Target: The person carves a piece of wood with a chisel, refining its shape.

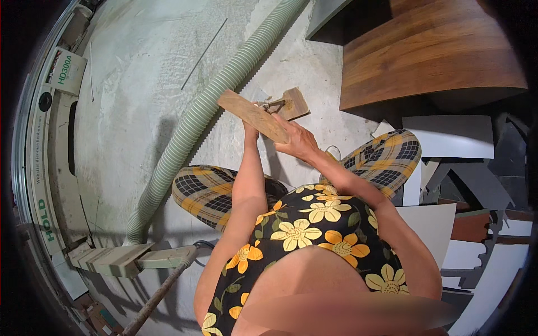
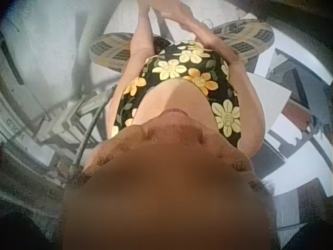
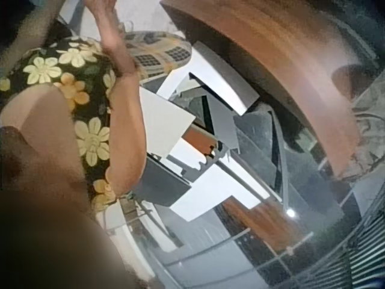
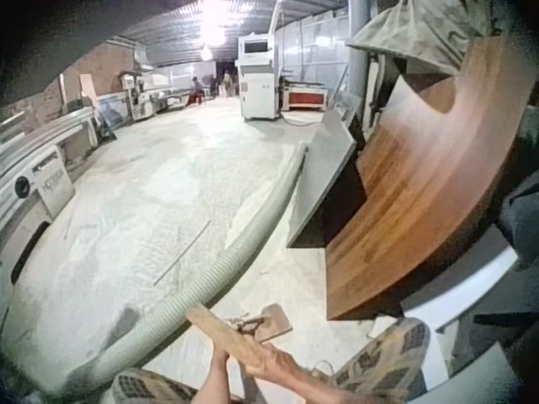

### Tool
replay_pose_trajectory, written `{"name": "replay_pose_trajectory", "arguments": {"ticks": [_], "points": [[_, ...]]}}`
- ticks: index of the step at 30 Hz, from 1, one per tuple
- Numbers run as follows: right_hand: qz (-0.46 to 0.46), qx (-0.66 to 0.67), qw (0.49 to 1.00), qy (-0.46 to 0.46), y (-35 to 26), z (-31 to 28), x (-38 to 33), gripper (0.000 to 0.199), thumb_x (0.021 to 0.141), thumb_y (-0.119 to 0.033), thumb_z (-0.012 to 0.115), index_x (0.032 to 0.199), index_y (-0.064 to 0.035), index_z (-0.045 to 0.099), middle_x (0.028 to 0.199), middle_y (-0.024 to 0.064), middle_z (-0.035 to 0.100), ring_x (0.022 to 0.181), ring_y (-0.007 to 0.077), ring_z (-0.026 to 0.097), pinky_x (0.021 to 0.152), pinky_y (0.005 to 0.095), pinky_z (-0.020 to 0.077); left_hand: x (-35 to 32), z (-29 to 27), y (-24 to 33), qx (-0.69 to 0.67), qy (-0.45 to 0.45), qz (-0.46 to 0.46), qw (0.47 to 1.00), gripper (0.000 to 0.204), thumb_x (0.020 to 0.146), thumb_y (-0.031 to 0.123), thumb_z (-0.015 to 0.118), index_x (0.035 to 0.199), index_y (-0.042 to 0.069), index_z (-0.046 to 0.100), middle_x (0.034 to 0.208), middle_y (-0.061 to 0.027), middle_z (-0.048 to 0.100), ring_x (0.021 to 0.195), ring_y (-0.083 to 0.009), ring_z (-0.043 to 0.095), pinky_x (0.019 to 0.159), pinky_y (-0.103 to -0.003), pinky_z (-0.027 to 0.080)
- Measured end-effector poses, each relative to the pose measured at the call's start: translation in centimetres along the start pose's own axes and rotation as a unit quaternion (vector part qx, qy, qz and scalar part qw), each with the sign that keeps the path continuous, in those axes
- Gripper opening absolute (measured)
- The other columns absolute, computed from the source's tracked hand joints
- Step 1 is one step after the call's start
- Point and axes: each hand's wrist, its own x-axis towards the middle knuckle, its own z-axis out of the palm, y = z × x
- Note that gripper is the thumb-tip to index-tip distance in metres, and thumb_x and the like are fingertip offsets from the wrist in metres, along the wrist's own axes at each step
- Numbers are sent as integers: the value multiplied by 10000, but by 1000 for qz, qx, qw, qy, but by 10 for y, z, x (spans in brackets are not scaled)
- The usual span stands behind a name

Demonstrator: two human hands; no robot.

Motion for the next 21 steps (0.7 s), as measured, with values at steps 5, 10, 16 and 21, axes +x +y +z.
{"name": "replay_pose_trajectory", "arguments": {"ticks": [5,10,16,21], "points": [[65,-13,997,-45,17,-5,4,817,674,-286,695,1420,-201,374,1008,249,627,950,426,612,808,481,502,-7,21,13,73,44,-35,996,324,876,97,624,1190,21,589,1078,-85,639,932,-185,626,805,-320,524],[58,1,998,-15,4,-3,-5,773,698,-300,685,1403,-191,389,1022,247,631,974,416,610,816,483,499,-5,4,11,-4,60,-89,994,333,846,102,667,1163,31,593,1015,-75,663,847,-164,652,713,-282,536],[294,32,954,38,88,5,-5,772,703,-330,715,1379,-110,413,1166,222,616,1070,369,607,911,417,485,-11,16,15,-41,73,-99,992,332,821,124,721,1124,74,596,1004,-80,683,805,-177,687,632,-261,535],[356,1,931,84,172,28,-18,803,703,-372,725,1366,-61,399,1194,225,603,1110,355,588,943,416,467,-7,37,19,-56,87,-69,992,303,825,93,715,1093,56,580,943,-83,678,776,-179,685,604,-249,528]]}}
